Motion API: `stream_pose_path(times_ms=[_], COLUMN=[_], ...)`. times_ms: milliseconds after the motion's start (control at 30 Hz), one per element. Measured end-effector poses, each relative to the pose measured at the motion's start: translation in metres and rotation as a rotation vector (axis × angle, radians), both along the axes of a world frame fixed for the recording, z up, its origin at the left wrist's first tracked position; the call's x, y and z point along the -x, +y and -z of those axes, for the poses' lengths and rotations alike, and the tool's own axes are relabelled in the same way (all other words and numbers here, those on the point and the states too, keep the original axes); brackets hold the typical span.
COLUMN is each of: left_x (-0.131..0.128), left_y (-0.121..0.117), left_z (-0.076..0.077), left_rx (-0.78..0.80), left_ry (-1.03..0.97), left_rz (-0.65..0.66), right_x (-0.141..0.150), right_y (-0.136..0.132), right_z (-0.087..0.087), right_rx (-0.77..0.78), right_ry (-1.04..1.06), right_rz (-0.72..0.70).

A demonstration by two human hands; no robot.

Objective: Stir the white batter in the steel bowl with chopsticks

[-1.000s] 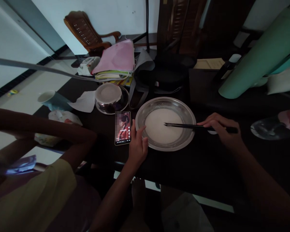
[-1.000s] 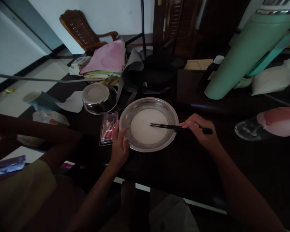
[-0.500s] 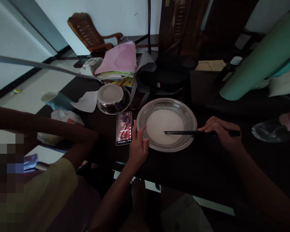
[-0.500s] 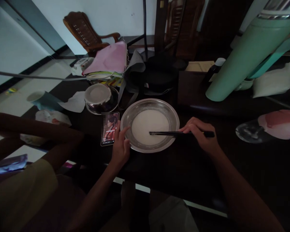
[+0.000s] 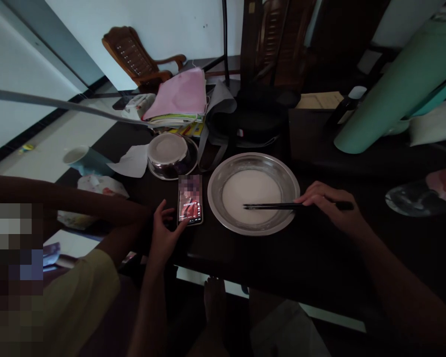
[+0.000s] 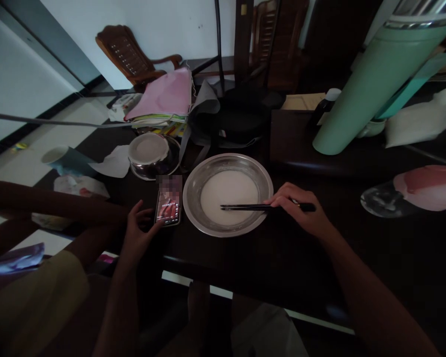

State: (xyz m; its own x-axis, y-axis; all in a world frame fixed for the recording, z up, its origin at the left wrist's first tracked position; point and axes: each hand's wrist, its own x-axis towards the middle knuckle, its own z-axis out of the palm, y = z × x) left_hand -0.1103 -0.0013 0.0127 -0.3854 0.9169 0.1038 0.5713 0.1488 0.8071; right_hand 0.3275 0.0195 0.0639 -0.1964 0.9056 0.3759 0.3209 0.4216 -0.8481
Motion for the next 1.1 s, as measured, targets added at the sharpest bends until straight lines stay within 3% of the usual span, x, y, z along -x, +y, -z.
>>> stream_pose_path(times_ms=[167, 300, 400, 567, 633, 767, 967, 1100], left_x=[0.008, 0.011, 0.010, -0.002, -0.005, -0.005, -0.003, -0.005], left_y=[0.003, 0.005, 0.010, 0.025, 0.030, 0.032, 0.029, 0.029], left_z=[-0.001, -0.006, -0.007, -0.009, -0.011, -0.010, -0.001, 0.000], left_rx=[0.053, 0.096, 0.088, 0.085, 0.074, 0.033, -0.080, -0.069], left_ry=[-0.006, 0.015, 0.036, 0.116, 0.149, 0.167, 0.208, 0.276], left_rz=[0.132, 0.188, 0.175, 0.043, 0.017, 0.045, 0.125, 0.138], right_x=[-0.006, -0.001, 0.001, -0.006, -0.006, -0.001, -0.005, -0.004], right_y=[0.001, -0.001, 0.000, 0.002, 0.002, 0.003, 0.004, 0.002], right_z=[0.002, 0.003, 0.003, 0.003, 0.002, 0.001, 0.002, 0.003], right_rx=[0.006, 0.032, 0.027, -0.025, -0.012, -0.036, -0.047, -0.001], right_ry=[0.061, 0.085, 0.034, 0.039, 0.051, -0.019, 0.039, 0.021], right_rz=[0.095, 0.010, -0.005, 0.152, 0.134, 0.000, 0.160, 0.042])
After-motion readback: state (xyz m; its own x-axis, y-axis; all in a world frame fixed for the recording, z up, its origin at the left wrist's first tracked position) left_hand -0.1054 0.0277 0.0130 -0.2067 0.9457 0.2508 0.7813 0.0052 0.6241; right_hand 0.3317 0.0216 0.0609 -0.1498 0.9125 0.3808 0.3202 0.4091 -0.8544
